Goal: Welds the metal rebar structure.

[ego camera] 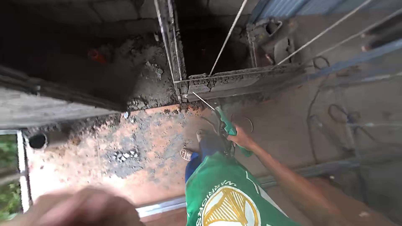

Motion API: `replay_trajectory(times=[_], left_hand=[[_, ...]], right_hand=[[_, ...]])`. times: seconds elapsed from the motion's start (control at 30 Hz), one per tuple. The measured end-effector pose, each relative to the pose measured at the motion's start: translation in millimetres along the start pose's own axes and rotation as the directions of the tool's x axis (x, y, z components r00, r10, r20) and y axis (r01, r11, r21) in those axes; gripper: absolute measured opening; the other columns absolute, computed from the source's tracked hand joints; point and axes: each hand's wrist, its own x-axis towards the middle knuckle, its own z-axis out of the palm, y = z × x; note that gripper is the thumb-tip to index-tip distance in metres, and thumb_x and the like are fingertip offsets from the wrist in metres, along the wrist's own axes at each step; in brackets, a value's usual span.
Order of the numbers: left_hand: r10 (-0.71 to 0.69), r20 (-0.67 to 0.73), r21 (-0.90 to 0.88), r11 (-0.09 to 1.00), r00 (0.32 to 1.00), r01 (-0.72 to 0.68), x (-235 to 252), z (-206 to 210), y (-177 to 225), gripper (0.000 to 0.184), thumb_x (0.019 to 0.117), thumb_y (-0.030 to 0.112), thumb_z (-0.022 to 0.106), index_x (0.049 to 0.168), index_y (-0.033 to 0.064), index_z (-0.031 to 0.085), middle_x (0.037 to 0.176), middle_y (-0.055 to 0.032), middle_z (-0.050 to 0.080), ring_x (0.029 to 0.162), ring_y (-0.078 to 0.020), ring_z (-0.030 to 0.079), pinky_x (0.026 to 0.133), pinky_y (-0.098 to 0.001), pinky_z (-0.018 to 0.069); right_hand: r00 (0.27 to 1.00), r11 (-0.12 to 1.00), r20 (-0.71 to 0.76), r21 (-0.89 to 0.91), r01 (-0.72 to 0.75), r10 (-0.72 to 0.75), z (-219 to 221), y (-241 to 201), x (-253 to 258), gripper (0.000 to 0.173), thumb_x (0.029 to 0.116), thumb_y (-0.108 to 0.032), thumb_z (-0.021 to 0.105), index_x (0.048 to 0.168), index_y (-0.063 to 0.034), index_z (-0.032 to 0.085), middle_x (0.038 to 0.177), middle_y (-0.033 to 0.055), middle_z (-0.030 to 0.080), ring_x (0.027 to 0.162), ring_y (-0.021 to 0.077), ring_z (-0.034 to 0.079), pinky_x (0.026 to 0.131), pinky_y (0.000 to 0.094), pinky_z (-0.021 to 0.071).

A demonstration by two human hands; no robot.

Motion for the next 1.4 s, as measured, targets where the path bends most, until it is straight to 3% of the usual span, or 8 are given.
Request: replay_trajectory(times=[0.1, 0.23, 0.57, 0.7, 0.83, 0.97, 1.17, 1.4], left_hand=[[-0.271, 0.390, 0.345, 0.929, 0.880, 0.133, 0, -23, -137, 0.055, 0.0941, 0.052, 0.070, 0.136, 0.0179, 0.058, 0.129, -0.0043, 0.069, 0.115, -0.0227, 0.068, 0.098, -0.0410, 0.0580], [-0.691, 0.565, 0.681, 0.699, 0.451, 0.217, -62, -20, -260, 0.112, 0.0712, 0.047, 0.091, 0.157, 0.0020, 0.035, 0.161, -0.0187, 0.040, 0.148, -0.0296, 0.040, 0.119, -0.0502, 0.0410], [-0.652, 0.724, 0.635, 0.757, 0.224, 0.154, -8, -20, -354, 0.075, 0.0841, 0.040, 0.080, 0.138, -0.0048, 0.054, 0.126, -0.0121, 0.069, 0.117, -0.0145, 0.066, 0.107, -0.0378, 0.0545], [-0.695, 0.654, 0.610, 0.718, 0.300, 0.335, 33, -32, -397, 0.063, 0.0820, 0.038, 0.077, 0.120, -0.0086, 0.060, 0.105, -0.0068, 0.074, 0.100, -0.0078, 0.071, 0.093, -0.0332, 0.0609], [-0.737, 0.557, 0.715, 0.660, 0.382, 0.231, 96, -21, -468, 0.056, 0.0913, 0.035, 0.065, 0.124, -0.0098, 0.059, 0.105, -0.0096, 0.072, 0.097, -0.0076, 0.070, 0.091, -0.0326, 0.0597], [-0.787, 0.509, 0.856, 0.506, 0.349, -0.107, 154, 29, -522, 0.073, 0.0975, 0.040, 0.064, 0.151, -0.0007, 0.036, 0.114, -0.0227, 0.069, 0.104, -0.0313, 0.070, 0.093, -0.0555, 0.0563], [-0.819, 0.381, 0.913, 0.259, 0.429, -0.316, 178, 88, -595, 0.071, 0.0973, 0.044, 0.060, 0.146, 0.0006, 0.034, 0.111, -0.0328, 0.065, 0.103, -0.0533, 0.066, 0.082, -0.0731, 0.0510], [-0.528, 0.408, 0.902, 0.360, 0.745, -0.239, 148, 115, -671, 0.079, 0.0837, 0.053, 0.078, 0.133, -0.0016, 0.050, 0.138, -0.0277, 0.050, 0.116, -0.0414, 0.060, 0.090, -0.0569, 0.0535]], right_hand=[[0.997, 0.973, -0.078, 0.231, -0.002, 0.021, 22, -31, -8, 0.056, 0.0863, -0.022, 0.074, 0.134, 0.0012, 0.055, 0.106, 0.0165, 0.067, 0.085, 0.0224, 0.069, 0.076, 0.0429, 0.0598], [0.984, 0.807, -0.166, 0.588, 0.051, 0.058, 54, -65, 9, 0.055, 0.0845, -0.021, 0.075, 0.133, -0.0013, 0.056, 0.105, 0.0111, 0.068, 0.087, 0.0177, 0.069, 0.077, 0.0383, 0.0606], [0.948, 0.429, -0.248, 0.892, 0.142, 0.201, 106, -90, 75, 0.058, 0.0871, -0.023, 0.075, 0.137, -0.0027, 0.052, 0.109, 0.0104, 0.069, 0.091, 0.0197, 0.070, 0.078, 0.0379, 0.0615], [0.887, 0.312, -0.313, 0.927, 0.207, 0.341, 125, -97, 100, 0.059, 0.0869, -0.021, 0.075, 0.134, 0.0007, 0.047, 0.095, 0.0124, 0.067, 0.068, 0.0237, 0.067, 0.058, 0.0395, 0.0610], [0.791, 0.486, -0.398, 0.861, 0.148, 0.465, 148, -68, 121, 0.068, 0.0858, -0.022, 0.074, 0.142, 0.0001, 0.044, 0.100, 0.0119, 0.068, 0.068, 0.0224, 0.067, 0.058, 0.0395, 0.0602], [0.748, 0.611, -0.449, 0.788, 0.075, 0.488, 168, -47, 126, 0.069, 0.0858, -0.026, 0.073, 0.143, -0.0021, 0.044, 0.092, 0.0100, 0.067, 0.059, 0.0190, 0.065, 0.054, 0.0375, 0.0594], [0.724, 0.604, -0.491, 0.787, 0.129, 0.485, 162, -27, 134, 0.063, 0.0864, -0.028, 0.072, 0.136, -0.0024, 0.044, 0.084, 0.0064, 0.066, 0.054, 0.0174, 0.064, 0.048, 0.0342, 0.0580], [0.811, 0.672, -0.441, 0.736, 0.082, 0.384, 168, -10, 162, 0.059, 0.0942, -0.036, 0.067, 0.137, -0.0038, 0.042, 0.085, 0.0062, 0.066, 0.057, 0.0173, 0.065, 0.052, 0.0363, 0.0605]])
